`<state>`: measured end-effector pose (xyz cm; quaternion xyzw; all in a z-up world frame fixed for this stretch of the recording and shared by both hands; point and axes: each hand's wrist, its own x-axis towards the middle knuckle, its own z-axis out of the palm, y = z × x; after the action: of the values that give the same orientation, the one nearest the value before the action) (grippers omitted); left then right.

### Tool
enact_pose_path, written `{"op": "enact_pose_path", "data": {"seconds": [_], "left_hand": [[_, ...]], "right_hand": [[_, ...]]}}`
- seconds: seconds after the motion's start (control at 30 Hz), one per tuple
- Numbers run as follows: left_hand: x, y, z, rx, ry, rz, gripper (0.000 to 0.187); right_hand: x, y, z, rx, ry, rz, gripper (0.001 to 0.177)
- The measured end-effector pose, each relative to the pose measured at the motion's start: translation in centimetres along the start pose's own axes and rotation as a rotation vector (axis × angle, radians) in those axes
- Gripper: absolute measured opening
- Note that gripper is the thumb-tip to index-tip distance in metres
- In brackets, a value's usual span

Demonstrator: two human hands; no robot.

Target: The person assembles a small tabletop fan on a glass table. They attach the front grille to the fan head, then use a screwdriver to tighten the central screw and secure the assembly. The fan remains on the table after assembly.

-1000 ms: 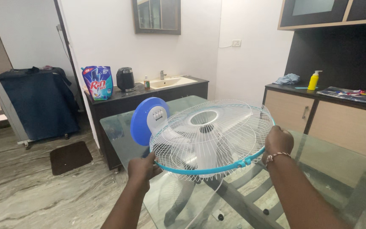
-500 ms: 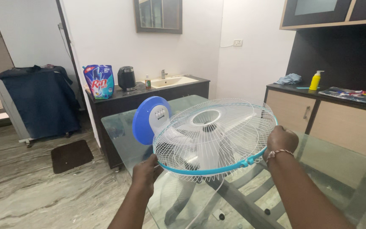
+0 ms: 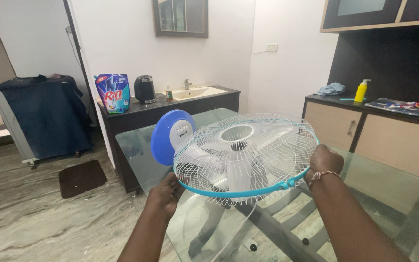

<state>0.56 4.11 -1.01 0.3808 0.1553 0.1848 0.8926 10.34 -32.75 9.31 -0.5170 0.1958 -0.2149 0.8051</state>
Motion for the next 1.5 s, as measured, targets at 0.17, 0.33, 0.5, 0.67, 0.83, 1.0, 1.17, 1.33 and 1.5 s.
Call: {"op": "enact_pose_path", "data": {"seconds": [0.17, 0.33, 0.5, 0.67, 0.83, 1.0, 1.17, 1.33, 1.5], "left_hand": [[0.5, 0.9, 0.3, 0.026, -0.012, 0.004, 0.028], [-2.6, 2.7, 2.4, 0.328, 0.049, 0.050, 0.033], [-3.6, 2.6, 3.1, 0.316, 0.103, 0.011, 0.045], [-3.5, 0.7, 2.9, 0.026, -0.008, 0.183, 0.048], [-3.1, 0.3, 3.0, 0.134, 0.029, 0.202, 0.044], [-1.4, -0.5, 2.3, 0.123, 0.069, 0.237, 0.042], [-2.1, -0.3, 2.2, 0.020, 0.000, 0.208, 0.042], [-3.2, 0.8, 2.6, 0.144, 0.061, 0.097, 0.042], [-3.1, 0.4, 2.1, 0.148, 0.050, 0.086, 0.048]], "right_hand": [[0.6, 0.5, -0.6, 0.083, 0.005, 0.091, 0.025], [1.1, 0.4, -0.8, 0.130, 0.017, 0.130, 0.026], [0.6, -0.1, -1.1, 0.175, 0.004, 0.161, 0.025], [1.4, 0.4, -1.4, 0.204, -0.006, 0.160, 0.024], [2.6, 0.8, -1.3, 0.215, -0.017, 0.171, 0.024], [3.0, 1.2, -1.4, 0.208, -0.030, 0.174, 0.024], [3.6, 1.6, -1.7, 0.194, -0.037, 0.158, 0.024], [3.5, 1.6, -1.8, 0.171, -0.056, 0.143, 0.024], [2.5, 1.3, -1.6, 0.121, -0.092, 0.133, 0.031]]}}
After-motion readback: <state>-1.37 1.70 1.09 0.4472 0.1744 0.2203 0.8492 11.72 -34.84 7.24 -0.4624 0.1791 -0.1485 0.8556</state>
